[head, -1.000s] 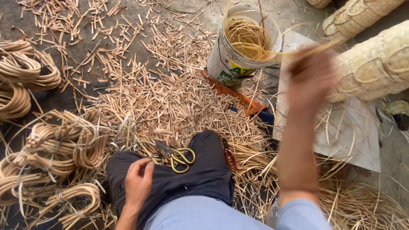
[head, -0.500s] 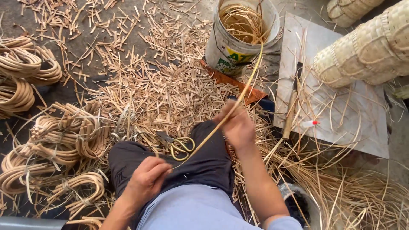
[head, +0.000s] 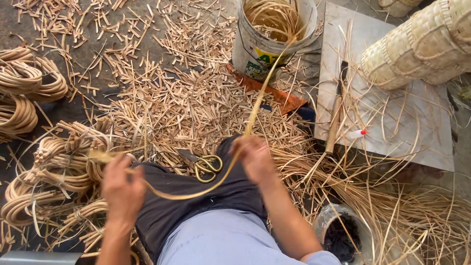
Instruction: The person weaves thin rattan strips around thick curved wooden handles, using shears to trim the ends and a small tool to guide the strips.
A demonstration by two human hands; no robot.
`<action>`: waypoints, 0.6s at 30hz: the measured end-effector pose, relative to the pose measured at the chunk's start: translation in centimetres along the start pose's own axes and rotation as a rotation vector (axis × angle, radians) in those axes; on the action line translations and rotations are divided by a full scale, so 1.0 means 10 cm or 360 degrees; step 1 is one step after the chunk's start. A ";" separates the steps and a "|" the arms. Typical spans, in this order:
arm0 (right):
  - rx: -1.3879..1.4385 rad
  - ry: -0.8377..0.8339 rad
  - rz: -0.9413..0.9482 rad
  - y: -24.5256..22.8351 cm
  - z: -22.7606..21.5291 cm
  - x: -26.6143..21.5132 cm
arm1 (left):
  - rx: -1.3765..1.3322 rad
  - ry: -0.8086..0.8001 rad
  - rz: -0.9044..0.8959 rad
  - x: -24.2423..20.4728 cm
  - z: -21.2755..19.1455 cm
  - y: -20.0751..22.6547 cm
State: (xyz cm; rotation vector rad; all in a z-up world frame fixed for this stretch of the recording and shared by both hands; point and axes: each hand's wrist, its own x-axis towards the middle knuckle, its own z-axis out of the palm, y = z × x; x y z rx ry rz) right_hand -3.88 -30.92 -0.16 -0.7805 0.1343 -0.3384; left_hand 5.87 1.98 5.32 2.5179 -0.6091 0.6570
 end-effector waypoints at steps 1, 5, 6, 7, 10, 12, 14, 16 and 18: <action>-0.0261 0.0232 0.0290 0.26 0.15 -0.14 | -0.0311 -0.0132 -0.0062 0.06 0.10 0.16; -0.1068 -0.0774 0.0515 0.65 0.47 -0.63 | -0.1350 -0.0904 -0.0500 0.13 0.44 0.78; -0.1171 -0.0921 0.0508 0.65 0.51 -0.65 | -0.1573 -0.1164 -0.0783 0.16 0.44 0.90; -0.1276 -0.1068 0.0497 0.63 0.55 -0.69 | -0.1657 -0.1161 -0.0766 0.19 0.41 0.97; -0.1468 -0.1166 0.0417 0.47 0.59 -0.65 | -0.1630 -0.1168 -0.0625 0.27 0.23 1.05; -0.1289 -0.0976 0.0367 0.36 0.59 -0.49 | -0.1231 -0.1168 -0.0416 0.26 -0.08 0.89; -0.0669 -0.0725 0.0299 0.27 0.55 -0.33 | -0.1224 -0.0860 0.0074 0.15 -0.30 0.71; 0.0049 -0.0544 0.0265 0.15 0.45 -0.11 | -0.0870 -0.0969 0.0016 -0.03 -0.42 0.50; 0.0403 -0.0233 0.0222 -0.01 0.32 0.14 | -0.0652 -0.0936 0.0106 -0.19 -0.46 0.25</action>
